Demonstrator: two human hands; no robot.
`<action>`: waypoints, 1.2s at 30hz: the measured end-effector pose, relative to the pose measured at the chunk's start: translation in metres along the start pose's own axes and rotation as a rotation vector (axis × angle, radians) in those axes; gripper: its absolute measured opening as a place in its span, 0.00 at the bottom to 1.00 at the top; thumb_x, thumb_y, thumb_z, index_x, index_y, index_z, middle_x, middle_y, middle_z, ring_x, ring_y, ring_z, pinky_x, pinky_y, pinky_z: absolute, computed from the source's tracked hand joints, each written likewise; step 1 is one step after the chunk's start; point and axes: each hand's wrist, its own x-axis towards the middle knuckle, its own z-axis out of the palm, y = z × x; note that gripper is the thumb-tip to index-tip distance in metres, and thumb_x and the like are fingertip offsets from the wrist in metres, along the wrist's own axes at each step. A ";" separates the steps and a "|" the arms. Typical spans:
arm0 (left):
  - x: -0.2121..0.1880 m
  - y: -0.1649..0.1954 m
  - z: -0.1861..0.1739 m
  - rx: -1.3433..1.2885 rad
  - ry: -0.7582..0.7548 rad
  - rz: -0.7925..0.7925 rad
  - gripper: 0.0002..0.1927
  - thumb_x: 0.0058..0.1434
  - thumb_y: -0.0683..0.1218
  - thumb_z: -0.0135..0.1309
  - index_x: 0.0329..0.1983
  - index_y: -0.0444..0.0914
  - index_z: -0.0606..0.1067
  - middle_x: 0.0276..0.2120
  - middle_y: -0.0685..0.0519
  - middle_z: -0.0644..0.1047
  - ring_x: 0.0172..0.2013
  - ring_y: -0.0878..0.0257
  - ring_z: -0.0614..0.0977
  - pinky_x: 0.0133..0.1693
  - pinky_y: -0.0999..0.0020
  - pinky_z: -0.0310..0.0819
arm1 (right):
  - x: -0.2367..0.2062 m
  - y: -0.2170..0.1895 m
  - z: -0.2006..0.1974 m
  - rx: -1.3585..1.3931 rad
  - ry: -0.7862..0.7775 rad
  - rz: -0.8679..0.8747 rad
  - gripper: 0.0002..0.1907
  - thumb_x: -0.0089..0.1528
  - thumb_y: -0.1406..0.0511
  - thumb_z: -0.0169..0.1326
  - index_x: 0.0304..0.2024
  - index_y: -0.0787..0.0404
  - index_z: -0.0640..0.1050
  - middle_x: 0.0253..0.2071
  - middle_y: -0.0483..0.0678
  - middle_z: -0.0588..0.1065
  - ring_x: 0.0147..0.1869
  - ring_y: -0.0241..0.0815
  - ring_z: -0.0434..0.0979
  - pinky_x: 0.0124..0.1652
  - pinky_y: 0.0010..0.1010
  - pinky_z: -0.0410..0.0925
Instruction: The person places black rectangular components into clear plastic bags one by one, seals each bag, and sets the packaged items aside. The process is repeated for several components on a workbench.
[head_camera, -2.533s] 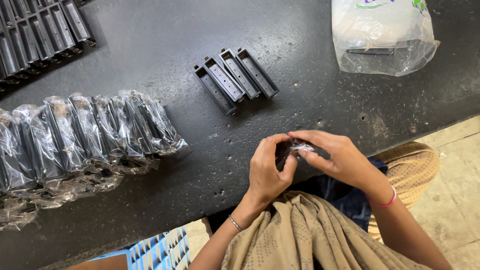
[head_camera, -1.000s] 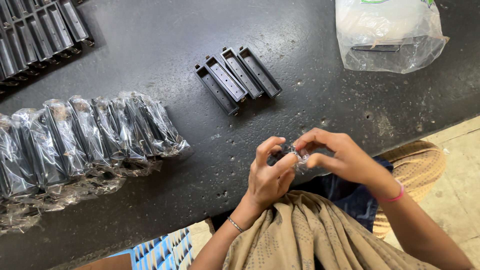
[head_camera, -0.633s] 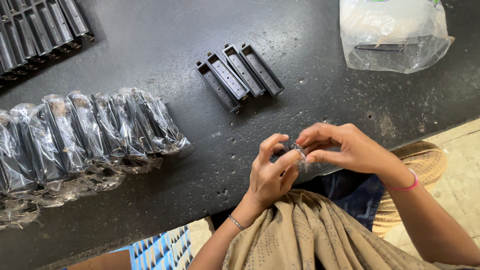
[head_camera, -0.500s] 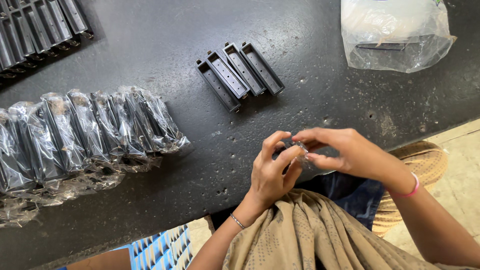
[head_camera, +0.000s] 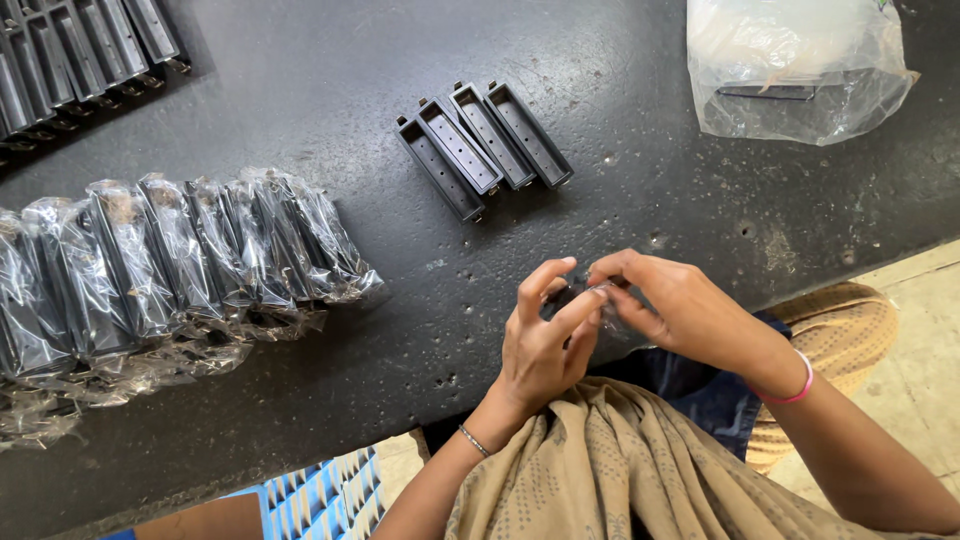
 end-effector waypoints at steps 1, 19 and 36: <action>0.001 0.001 -0.001 0.003 0.007 -0.007 0.18 0.64 0.38 0.61 0.55 0.43 0.74 0.62 0.42 0.68 0.48 0.47 0.82 0.49 0.59 0.82 | 0.000 0.001 0.002 0.017 0.015 0.013 0.11 0.63 0.67 0.56 0.48 0.61 0.73 0.43 0.51 0.81 0.44 0.50 0.84 0.40 0.36 0.75; 0.008 0.002 0.001 -0.029 0.042 -0.080 0.19 0.61 0.37 0.61 0.54 0.41 0.71 0.61 0.43 0.69 0.38 0.54 0.85 0.36 0.65 0.82 | -0.003 -0.002 -0.022 0.301 -0.156 0.024 0.21 0.62 0.65 0.57 0.57 0.62 0.74 0.48 0.51 0.82 0.50 0.45 0.86 0.47 0.34 0.75; 0.001 0.001 -0.003 0.007 0.021 0.014 0.19 0.64 0.39 0.63 0.56 0.44 0.71 0.60 0.46 0.70 0.45 0.50 0.83 0.46 0.61 0.82 | -0.007 0.002 -0.002 0.126 -0.004 0.005 0.13 0.61 0.69 0.57 0.49 0.63 0.79 0.46 0.50 0.83 0.49 0.42 0.86 0.47 0.31 0.76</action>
